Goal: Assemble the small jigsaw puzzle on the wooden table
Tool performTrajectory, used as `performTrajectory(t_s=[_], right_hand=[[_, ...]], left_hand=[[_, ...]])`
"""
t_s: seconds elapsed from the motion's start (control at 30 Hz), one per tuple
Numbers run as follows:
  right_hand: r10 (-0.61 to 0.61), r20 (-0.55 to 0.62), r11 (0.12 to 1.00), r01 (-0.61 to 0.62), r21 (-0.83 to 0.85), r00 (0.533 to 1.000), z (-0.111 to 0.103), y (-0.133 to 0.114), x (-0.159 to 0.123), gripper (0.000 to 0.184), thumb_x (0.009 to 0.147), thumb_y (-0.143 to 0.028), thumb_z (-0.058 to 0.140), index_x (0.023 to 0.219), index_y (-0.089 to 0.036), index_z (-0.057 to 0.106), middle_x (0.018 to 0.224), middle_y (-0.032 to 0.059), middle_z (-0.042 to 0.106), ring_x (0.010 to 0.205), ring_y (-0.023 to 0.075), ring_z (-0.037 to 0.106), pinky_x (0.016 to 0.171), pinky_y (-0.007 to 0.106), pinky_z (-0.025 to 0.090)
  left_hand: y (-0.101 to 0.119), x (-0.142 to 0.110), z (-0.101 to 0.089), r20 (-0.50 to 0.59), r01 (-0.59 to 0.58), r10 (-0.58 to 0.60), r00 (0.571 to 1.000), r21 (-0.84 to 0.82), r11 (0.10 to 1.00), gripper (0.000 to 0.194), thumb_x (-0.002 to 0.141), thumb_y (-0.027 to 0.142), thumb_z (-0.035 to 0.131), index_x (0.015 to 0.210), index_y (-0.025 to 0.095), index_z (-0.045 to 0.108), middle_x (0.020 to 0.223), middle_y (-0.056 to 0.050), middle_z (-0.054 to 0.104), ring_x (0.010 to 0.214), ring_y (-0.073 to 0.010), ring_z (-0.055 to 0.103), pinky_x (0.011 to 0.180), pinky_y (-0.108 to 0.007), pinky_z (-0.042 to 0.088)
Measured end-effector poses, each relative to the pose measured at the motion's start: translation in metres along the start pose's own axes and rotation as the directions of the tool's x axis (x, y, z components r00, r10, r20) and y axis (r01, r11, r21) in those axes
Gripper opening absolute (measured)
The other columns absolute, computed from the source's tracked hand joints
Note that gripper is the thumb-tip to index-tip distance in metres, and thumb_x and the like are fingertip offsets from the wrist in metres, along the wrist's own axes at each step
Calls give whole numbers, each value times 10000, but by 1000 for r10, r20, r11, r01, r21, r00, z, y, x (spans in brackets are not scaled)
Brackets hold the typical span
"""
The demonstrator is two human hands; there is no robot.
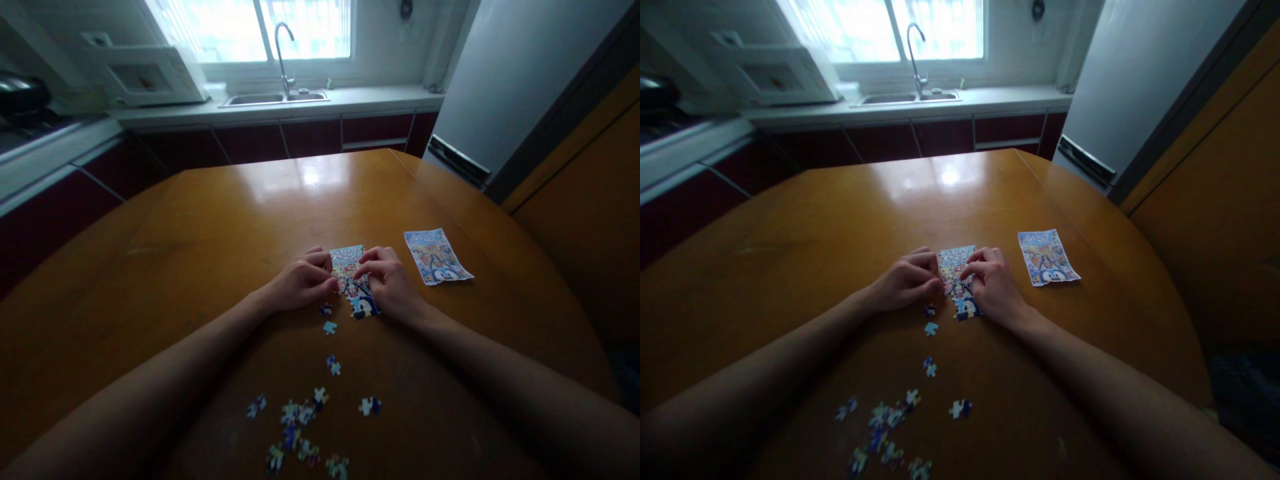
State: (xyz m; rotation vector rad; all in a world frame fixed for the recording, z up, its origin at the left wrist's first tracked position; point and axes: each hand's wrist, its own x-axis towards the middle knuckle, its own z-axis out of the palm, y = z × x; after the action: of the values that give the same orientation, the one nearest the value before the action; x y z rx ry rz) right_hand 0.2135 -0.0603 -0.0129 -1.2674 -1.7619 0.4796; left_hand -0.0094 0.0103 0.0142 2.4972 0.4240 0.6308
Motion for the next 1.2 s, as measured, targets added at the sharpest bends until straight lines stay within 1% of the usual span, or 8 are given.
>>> performTrajectory(t_s=[0.13, 0.27, 0.53, 0.7, 0.87, 1.03, 1.1, 1.2], right_hand=[[-90, 80, 995, 93, -40, 993, -1, -6, -2, 324, 808, 8, 563, 798, -250, 758, 1005, 53, 644, 1036, 228, 528, 933, 428, 448], [-181, 161, 974, 200, -109, 970, -3, -17, -6, 194, 842, -104, 646, 909, -252, 754, 1067, 58, 649, 1077, 246, 519, 941, 445, 428], [-248, 346, 902, 346, -258, 905, 7, -36, -15, 152, 930, -319, 631, 1022, -256, 733, 1172, 83, 628, 1162, 287, 460, 1004, 480, 382], [-252, 377, 888, 368, -276, 891, 11, -37, -16, 172, 950, -361, 606, 1007, -274, 743, 1196, 96, 608, 1170, 290, 444, 1020, 493, 373], [-257, 370, 885, 372, -282, 893, 14, -37, -16, 131, 930, -330, 633, 966, -248, 728, 1164, 98, 611, 1155, 290, 446, 1011, 490, 380], [-290, 343, 875, 393, -284, 894, 15, -37, -17, 117, 922, -186, 597, 954, -231, 701, 1153, 100, 625, 1131, 287, 462, 974, 487, 394], [-287, 245, 899, 349, -267, 926, 11, -35, -16, 151, 904, -123, 587, 945, -227, 689, 1109, 89, 642, 1085, 275, 488, 940, 475, 406], [-218, 18, 949, 216, -230, 976, 2, -29, -11, 177, 871, -68, 584, 866, -223, 670, 998, 67, 652, 1002, 256, 523, 883, 455, 417]], left_hand=[[-2, -1, 2, -31, 21, -20, 999, 16, 1000, 400, 970, 299, 548, 615, 156, 660, 723, -34, 525, 752, -158, 465, 697, -296, 385], [-4, -1, 4, -134, 76, -73, 988, 22, 997, 440, 961, 245, 536, 534, 141, 541, 698, -19, 483, 723, -141, 461, 674, -282, 376], [-5, 0, 6, -182, 103, -96, 979, 29, 994, 435, 963, 248, 533, 542, 144, 554, 696, -10, 481, 714, -130, 467, 670, -273, 383], [-5, 0, 6, -185, 101, -95, 978, 22, 995, 424, 967, 262, 534, 565, 141, 588, 704, -14, 490, 711, -127, 470, 661, -269, 386], [-4, 1, 6, -190, 99, -90, 978, 40, 994, 437, 968, 268, 523, 552, 142, 568, 700, -15, 493, 709, -128, 470, 658, -268, 389], [-4, -1, 5, -165, 94, -99, 981, -32, 995, 443, 965, 291, 541, 550, 139, 572, 703, -13, 493, 701, -123, 475, 644, -260, 387], [-4, -1, 2, -76, 99, -109, 991, -121, 988, 389, 953, 316, 576, 612, 138, 637, 722, -18, 523, 700, -122, 490, 635, -253, 395], [-2, -1, -6, 97, 126, -107, 989, -215, 968, 237, 895, 340, 677, 759, 154, 736, 765, -31, 584, 729, -133, 529, 666, -259, 428]])
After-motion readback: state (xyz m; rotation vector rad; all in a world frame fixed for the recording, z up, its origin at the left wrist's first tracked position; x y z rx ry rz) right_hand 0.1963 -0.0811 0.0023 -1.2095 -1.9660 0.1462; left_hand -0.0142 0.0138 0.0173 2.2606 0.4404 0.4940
